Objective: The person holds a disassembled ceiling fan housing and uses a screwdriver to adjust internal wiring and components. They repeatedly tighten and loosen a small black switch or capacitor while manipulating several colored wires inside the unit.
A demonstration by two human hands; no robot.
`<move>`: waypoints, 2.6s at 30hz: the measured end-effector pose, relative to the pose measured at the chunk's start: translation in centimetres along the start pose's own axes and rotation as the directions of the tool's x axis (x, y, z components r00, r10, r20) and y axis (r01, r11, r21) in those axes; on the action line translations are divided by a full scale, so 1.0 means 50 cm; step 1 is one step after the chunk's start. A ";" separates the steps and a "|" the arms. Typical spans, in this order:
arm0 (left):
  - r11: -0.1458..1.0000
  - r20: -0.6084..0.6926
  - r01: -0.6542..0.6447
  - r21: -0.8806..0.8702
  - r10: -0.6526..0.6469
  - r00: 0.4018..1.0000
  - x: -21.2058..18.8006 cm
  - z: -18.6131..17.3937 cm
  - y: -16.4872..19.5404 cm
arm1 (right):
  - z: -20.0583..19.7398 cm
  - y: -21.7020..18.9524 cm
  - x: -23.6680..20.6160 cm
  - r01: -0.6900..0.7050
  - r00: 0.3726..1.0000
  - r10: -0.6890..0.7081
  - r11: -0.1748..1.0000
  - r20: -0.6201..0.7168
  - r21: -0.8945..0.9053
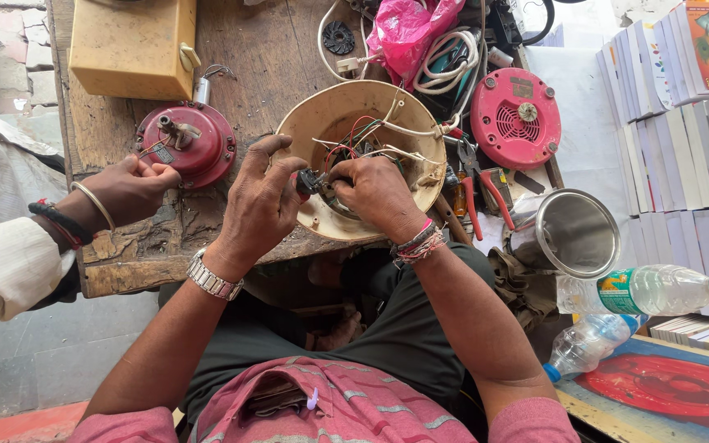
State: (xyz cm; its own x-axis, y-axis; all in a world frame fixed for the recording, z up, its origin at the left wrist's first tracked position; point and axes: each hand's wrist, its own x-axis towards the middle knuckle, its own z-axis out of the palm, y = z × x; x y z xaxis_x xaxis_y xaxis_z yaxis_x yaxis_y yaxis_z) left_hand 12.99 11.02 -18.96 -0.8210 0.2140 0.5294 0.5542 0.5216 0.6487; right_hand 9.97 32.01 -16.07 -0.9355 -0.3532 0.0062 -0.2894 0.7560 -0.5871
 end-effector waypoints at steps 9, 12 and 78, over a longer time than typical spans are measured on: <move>1.000 -0.005 -0.011 0.015 0.011 1.000 0.000 0.003 -0.001 | -0.013 -0.007 -0.008 -0.022 1.000 0.022 0.999 0.000 0.036; 1.000 0.003 0.007 -0.001 -0.007 1.000 0.001 0.002 -0.002 | -0.013 -0.009 -0.007 -0.047 0.999 0.047 0.997 0.014 0.054; 0.928 0.018 -0.163 0.336 0.166 0.986 0.043 0.020 0.076 | -0.060 -0.004 -0.046 0.050 0.997 -0.026 0.921 -0.067 0.387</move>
State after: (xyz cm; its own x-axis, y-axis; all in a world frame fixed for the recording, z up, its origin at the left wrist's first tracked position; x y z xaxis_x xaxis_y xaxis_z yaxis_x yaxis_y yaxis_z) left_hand 13.19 14.29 -15.89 -0.7196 0.3125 0.6201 0.6017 0.7264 0.3321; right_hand 11.59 34.33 -13.56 -0.9392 -0.3350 0.0757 -0.2347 0.4653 -0.8534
